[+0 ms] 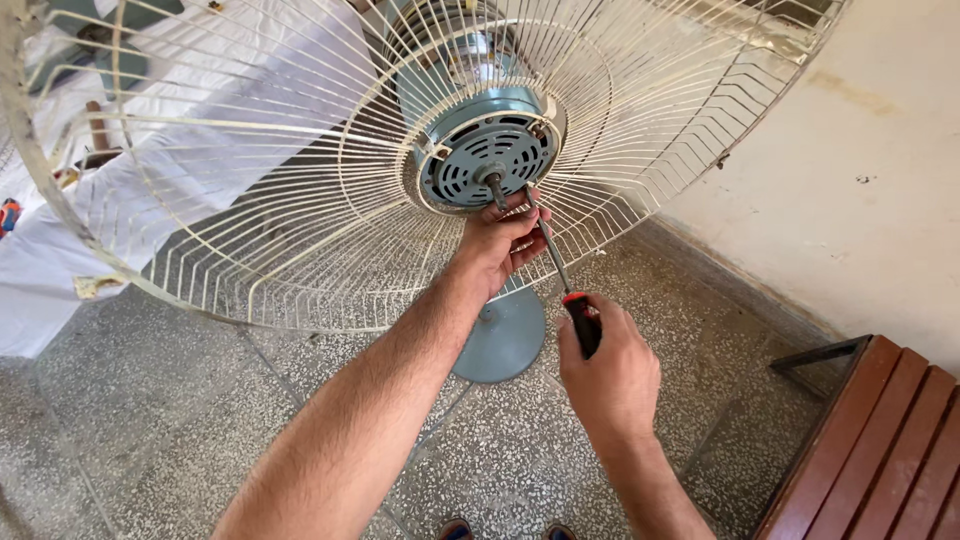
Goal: The person uses a screwdriver to loosen and remove the central nut on a standing electric fan, then removes the fan blades and places them on a nearby bed. The person continues to unscrew and adjust parts of the fan motor housing and cage.
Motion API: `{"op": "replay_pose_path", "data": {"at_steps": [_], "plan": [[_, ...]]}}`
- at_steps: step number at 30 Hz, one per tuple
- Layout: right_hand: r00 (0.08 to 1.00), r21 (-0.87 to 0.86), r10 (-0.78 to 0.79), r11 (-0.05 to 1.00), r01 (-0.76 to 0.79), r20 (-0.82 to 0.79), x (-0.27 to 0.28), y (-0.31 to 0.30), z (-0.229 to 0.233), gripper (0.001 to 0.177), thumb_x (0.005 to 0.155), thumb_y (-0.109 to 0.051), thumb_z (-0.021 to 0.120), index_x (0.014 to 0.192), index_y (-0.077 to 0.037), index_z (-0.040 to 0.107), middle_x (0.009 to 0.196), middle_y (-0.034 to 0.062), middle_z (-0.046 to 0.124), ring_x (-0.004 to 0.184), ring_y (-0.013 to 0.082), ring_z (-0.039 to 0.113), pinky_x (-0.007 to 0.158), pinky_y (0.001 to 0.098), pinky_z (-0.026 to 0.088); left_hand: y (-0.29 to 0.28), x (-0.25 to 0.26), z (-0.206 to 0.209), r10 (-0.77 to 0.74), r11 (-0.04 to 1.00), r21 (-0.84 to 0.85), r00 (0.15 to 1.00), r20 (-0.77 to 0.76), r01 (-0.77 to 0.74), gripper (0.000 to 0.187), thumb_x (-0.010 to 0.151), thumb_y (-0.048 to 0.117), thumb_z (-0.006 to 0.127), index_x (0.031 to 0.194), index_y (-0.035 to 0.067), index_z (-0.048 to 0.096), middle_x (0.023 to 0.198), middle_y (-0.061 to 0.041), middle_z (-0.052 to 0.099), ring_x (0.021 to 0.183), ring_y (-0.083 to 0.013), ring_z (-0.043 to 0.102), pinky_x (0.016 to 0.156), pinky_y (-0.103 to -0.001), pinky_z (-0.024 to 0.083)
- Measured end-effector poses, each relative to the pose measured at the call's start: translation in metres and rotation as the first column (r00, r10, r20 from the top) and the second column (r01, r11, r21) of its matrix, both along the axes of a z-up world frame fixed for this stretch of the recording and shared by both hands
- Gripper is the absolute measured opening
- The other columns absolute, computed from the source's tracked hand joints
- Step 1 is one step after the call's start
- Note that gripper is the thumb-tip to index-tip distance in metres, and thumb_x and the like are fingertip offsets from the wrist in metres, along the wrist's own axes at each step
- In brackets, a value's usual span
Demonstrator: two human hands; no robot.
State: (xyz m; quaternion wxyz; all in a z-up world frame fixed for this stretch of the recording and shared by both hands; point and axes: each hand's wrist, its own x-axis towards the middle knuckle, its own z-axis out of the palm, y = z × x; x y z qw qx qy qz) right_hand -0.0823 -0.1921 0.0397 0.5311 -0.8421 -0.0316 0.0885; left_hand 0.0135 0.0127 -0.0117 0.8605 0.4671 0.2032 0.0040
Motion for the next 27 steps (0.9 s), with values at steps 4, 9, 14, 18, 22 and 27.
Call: {"op": "replay_pose_path", "data": {"at_steps": [4, 9, 14, 18, 22, 27], "plan": [[0.974, -0.204, 0.029, 0.979, 0.018, 0.225, -0.001, 0.002, -0.003, 0.036, 0.101, -0.031, 0.068, 0.127, -0.006, 0.070, 0.085, 0.0118, 0.073, 0.058, 0.0089, 0.058, 0.048, 0.0247, 0.045, 0.000, -0.002, 0.000, 0.014, 1.000, 0.001, 1.000, -0.005, -0.014, 0.029, 0.093, 0.009, 0.072, 0.120, 0.019, 0.075, 0.105, -0.004, 0.078, 0.089, -0.0130, 0.074, 0.074, -0.028, 0.065], [0.764, 0.663, 0.218, 0.669, 0.337, -0.607, 0.013, -0.008, 0.011, 0.036, 0.099, -0.025, 0.061, 0.121, 0.004, 0.065, 0.077, 0.0042, 0.061, 0.042, 0.0056, 0.042, 0.028, 0.0202, 0.029, 0.002, -0.003, 0.001, 0.009, 1.000, -0.024, 1.000, 0.003, -0.009, 0.025, 0.096, 0.009, 0.072, 0.120, 0.017, 0.075, 0.103, -0.004, 0.076, 0.087, -0.0125, 0.072, 0.074, -0.027, 0.064], [0.752, 0.609, 0.193, 0.723, 0.325, -0.630, 0.011, -0.010, 0.012, 0.042, 0.100, -0.030, 0.055, 0.122, 0.004, 0.065, 0.075, 0.0056, 0.061, 0.045, 0.0072, 0.047, 0.031, 0.0203, 0.032, 0.001, 0.000, -0.004, 0.021, 0.999, -0.027, 1.000, 0.007, -0.021, 0.027, 0.094, 0.007, 0.072, 0.119, 0.017, 0.075, 0.101, -0.004, 0.076, 0.086, -0.0124, 0.072, 0.074, -0.027, 0.065], [0.954, -0.116, 0.055, 0.993, -0.021, 0.296, 0.000, -0.001, 0.003, 0.045, 0.097, -0.036, 0.075, 0.125, -0.001, 0.068, 0.083, -0.0004, 0.069, 0.063, 0.0029, 0.065, 0.053, 0.0193, 0.052, -0.001, 0.003, -0.007, 0.037, 0.999, -0.022, 0.999, 0.007, -0.037, 0.026, 0.094, 0.007, 0.072, 0.118, 0.016, 0.076, 0.101, -0.005, 0.077, 0.087, -0.0137, 0.073, 0.074, -0.028, 0.066], [0.992, -0.132, -0.019, 0.991, 0.036, 0.128, -0.003, 0.009, 0.003, 0.040, 0.097, -0.029, 0.069, 0.129, -0.005, 0.068, 0.072, 0.0045, 0.069, 0.053, 0.0072, 0.061, 0.046, 0.0252, 0.048, 0.001, 0.003, -0.006, 0.040, 0.999, -0.008, 0.999, -0.010, -0.040, 0.028, 0.095, 0.008, 0.072, 0.120, 0.017, 0.076, 0.102, -0.003, 0.076, 0.087, -0.0126, 0.071, 0.074, -0.027, 0.065], [0.918, 0.354, -0.034, 0.916, 0.186, -0.396, 0.001, 0.009, 0.016, 0.038, 0.094, -0.023, 0.068, 0.127, -0.004, 0.072, 0.067, 0.0025, 0.058, 0.041, 0.0090, 0.044, 0.033, 0.0256, 0.029, 0.003, -0.001, -0.004, 0.003, 0.999, -0.046, 1.000, 0.025, -0.002, 0.027, 0.096, 0.011, 0.070, 0.122, 0.018, 0.074, 0.105, -0.004, 0.077, 0.089, -0.0133, 0.073, 0.072, -0.026, 0.063]]}}
